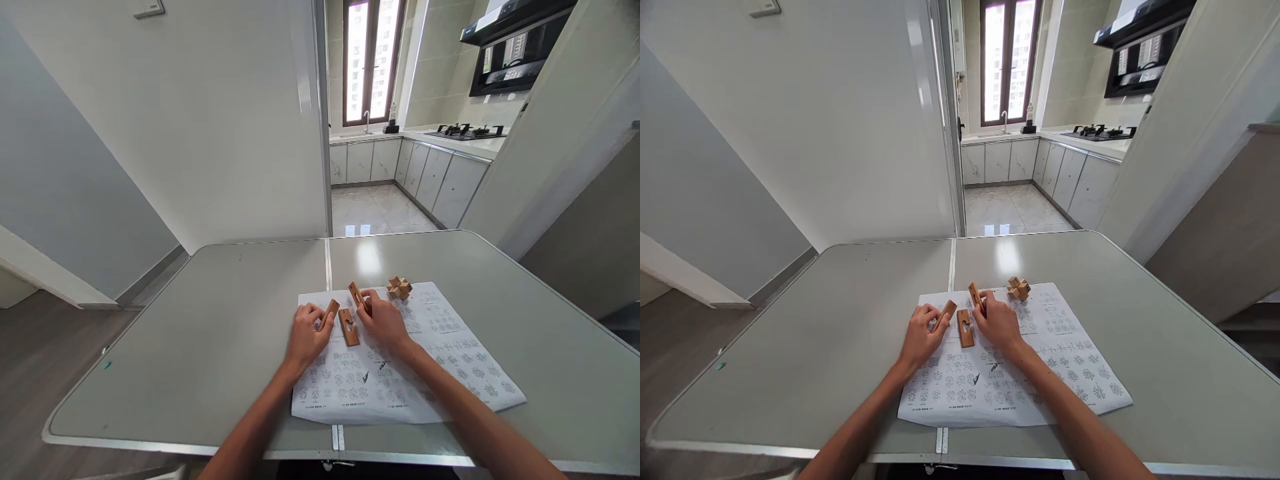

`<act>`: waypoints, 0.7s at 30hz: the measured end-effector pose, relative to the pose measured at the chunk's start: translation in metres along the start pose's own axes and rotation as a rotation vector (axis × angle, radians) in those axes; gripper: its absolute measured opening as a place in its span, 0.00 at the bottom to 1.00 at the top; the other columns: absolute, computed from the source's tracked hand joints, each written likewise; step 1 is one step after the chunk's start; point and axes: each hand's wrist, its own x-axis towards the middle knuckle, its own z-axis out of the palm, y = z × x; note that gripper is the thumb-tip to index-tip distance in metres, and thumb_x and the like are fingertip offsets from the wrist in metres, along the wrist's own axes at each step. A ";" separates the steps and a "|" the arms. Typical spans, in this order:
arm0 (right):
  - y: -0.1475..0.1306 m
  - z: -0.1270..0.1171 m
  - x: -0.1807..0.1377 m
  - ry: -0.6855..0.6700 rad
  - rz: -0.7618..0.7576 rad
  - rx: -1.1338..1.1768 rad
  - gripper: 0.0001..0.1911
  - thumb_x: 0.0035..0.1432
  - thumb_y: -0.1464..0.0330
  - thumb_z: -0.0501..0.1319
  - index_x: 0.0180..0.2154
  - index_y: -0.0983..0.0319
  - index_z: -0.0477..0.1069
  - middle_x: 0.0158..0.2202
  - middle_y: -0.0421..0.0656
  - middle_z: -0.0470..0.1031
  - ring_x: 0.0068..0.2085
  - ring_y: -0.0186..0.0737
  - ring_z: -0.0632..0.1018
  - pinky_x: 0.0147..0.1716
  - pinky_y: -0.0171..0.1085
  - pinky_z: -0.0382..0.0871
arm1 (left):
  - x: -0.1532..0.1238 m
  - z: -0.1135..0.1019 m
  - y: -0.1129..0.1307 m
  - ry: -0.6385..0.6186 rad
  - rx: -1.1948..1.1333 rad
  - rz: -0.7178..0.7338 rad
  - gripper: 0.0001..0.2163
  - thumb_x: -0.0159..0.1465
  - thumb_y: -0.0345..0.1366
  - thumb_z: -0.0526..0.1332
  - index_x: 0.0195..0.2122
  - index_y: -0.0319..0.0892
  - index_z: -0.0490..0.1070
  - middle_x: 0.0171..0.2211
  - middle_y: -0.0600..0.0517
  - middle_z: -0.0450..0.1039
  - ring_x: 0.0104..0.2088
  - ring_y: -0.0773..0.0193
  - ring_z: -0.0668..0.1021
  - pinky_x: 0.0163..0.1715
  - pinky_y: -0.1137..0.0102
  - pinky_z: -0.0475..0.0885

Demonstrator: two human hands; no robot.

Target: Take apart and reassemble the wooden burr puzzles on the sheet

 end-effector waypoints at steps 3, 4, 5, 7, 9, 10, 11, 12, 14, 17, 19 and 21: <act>-0.001 -0.002 -0.001 -0.039 -0.006 0.009 0.16 0.64 0.68 0.55 0.53 0.60 0.68 0.25 0.37 0.78 0.28 0.42 0.77 0.28 0.35 0.54 | -0.002 0.001 -0.003 -0.004 0.082 -0.019 0.15 0.69 0.44 0.60 0.26 0.44 0.73 0.32 0.50 0.74 0.39 0.57 0.74 0.44 0.62 0.67; -0.001 -0.002 -0.001 -0.044 -0.011 0.009 0.17 0.64 0.68 0.55 0.54 0.60 0.68 0.24 0.37 0.78 0.28 0.42 0.77 0.28 0.35 0.54 | -0.003 0.002 -0.004 -0.008 0.114 -0.019 0.15 0.69 0.44 0.60 0.26 0.44 0.74 0.31 0.50 0.74 0.39 0.57 0.74 0.45 0.61 0.67; -0.001 -0.002 -0.001 -0.047 -0.015 0.005 0.18 0.63 0.68 0.55 0.54 0.60 0.68 0.24 0.37 0.78 0.28 0.42 0.77 0.28 0.35 0.54 | -0.004 0.002 -0.005 -0.011 0.145 -0.018 0.16 0.69 0.44 0.60 0.26 0.44 0.73 0.31 0.50 0.75 0.39 0.57 0.74 0.44 0.61 0.66; -0.002 -0.003 -0.002 -0.060 -0.026 -0.004 0.20 0.62 0.69 0.56 0.55 0.61 0.67 0.23 0.36 0.77 0.27 0.42 0.76 0.27 0.35 0.53 | -0.004 0.003 -0.006 -0.009 0.200 -0.010 0.16 0.70 0.44 0.59 0.26 0.44 0.73 0.31 0.50 0.75 0.39 0.56 0.73 0.44 0.60 0.65; -0.003 -0.004 -0.002 -0.080 -0.037 -0.014 0.21 0.61 0.69 0.56 0.56 0.61 0.66 0.22 0.36 0.76 0.27 0.42 0.75 0.27 0.35 0.52 | -0.004 0.003 -0.006 0.007 0.247 0.001 0.17 0.70 0.44 0.59 0.25 0.44 0.71 0.31 0.49 0.75 0.39 0.55 0.73 0.44 0.59 0.64; -0.003 -0.004 -0.003 -0.089 -0.043 -0.019 0.22 0.61 0.70 0.56 0.57 0.62 0.66 0.22 0.36 0.76 0.26 0.42 0.75 0.27 0.35 0.52 | -0.004 0.003 -0.006 0.015 0.267 0.006 0.17 0.70 0.44 0.58 0.24 0.44 0.70 0.30 0.49 0.75 0.38 0.55 0.73 0.44 0.59 0.64; -0.003 -0.004 -0.003 -0.099 -0.052 -0.024 0.23 0.61 0.70 0.57 0.58 0.62 0.65 0.22 0.36 0.76 0.27 0.42 0.75 0.27 0.35 0.52 | -0.004 0.002 -0.006 0.021 0.286 0.013 0.18 0.70 0.43 0.58 0.23 0.44 0.69 0.29 0.49 0.75 0.38 0.55 0.72 0.43 0.59 0.63; -0.003 -0.005 -0.003 -0.110 -0.065 -0.029 0.24 0.61 0.70 0.57 0.58 0.63 0.65 0.22 0.36 0.76 0.27 0.42 0.75 0.27 0.35 0.51 | -0.004 0.002 -0.006 0.023 0.301 0.018 0.19 0.70 0.43 0.58 0.22 0.44 0.68 0.28 0.49 0.75 0.37 0.55 0.72 0.43 0.59 0.63; -0.003 -0.006 -0.004 -0.137 -0.096 -0.040 0.25 0.61 0.70 0.56 0.60 0.64 0.64 0.22 0.36 0.76 0.27 0.41 0.74 0.27 0.35 0.51 | -0.003 0.001 -0.006 0.021 0.325 0.023 0.19 0.71 0.42 0.57 0.21 0.44 0.66 0.27 0.49 0.74 0.36 0.55 0.71 0.42 0.59 0.62; -0.004 -0.008 -0.005 -0.199 -0.145 -0.042 0.27 0.61 0.72 0.55 0.62 0.65 0.61 0.22 0.34 0.74 0.25 0.40 0.73 0.27 0.35 0.50 | -0.003 0.001 -0.007 0.016 0.342 0.027 0.19 0.71 0.41 0.57 0.21 0.44 0.66 0.26 0.48 0.75 0.35 0.55 0.70 0.42 0.59 0.61; -0.004 -0.010 -0.006 -0.239 -0.170 -0.031 0.28 0.60 0.72 0.55 0.63 0.64 0.61 0.21 0.33 0.73 0.24 0.39 0.71 0.26 0.35 0.50 | -0.003 0.001 -0.007 0.014 0.356 0.028 0.20 0.71 0.41 0.56 0.21 0.43 0.66 0.26 0.49 0.75 0.35 0.55 0.71 0.42 0.59 0.60; -0.004 -0.012 -0.006 -0.272 -0.184 -0.009 0.29 0.60 0.72 0.56 0.63 0.62 0.60 0.21 0.33 0.72 0.24 0.38 0.71 0.26 0.34 0.50 | -0.004 0.001 -0.008 0.007 0.379 0.032 0.20 0.72 0.41 0.56 0.21 0.43 0.66 0.26 0.49 0.75 0.35 0.56 0.71 0.42 0.60 0.60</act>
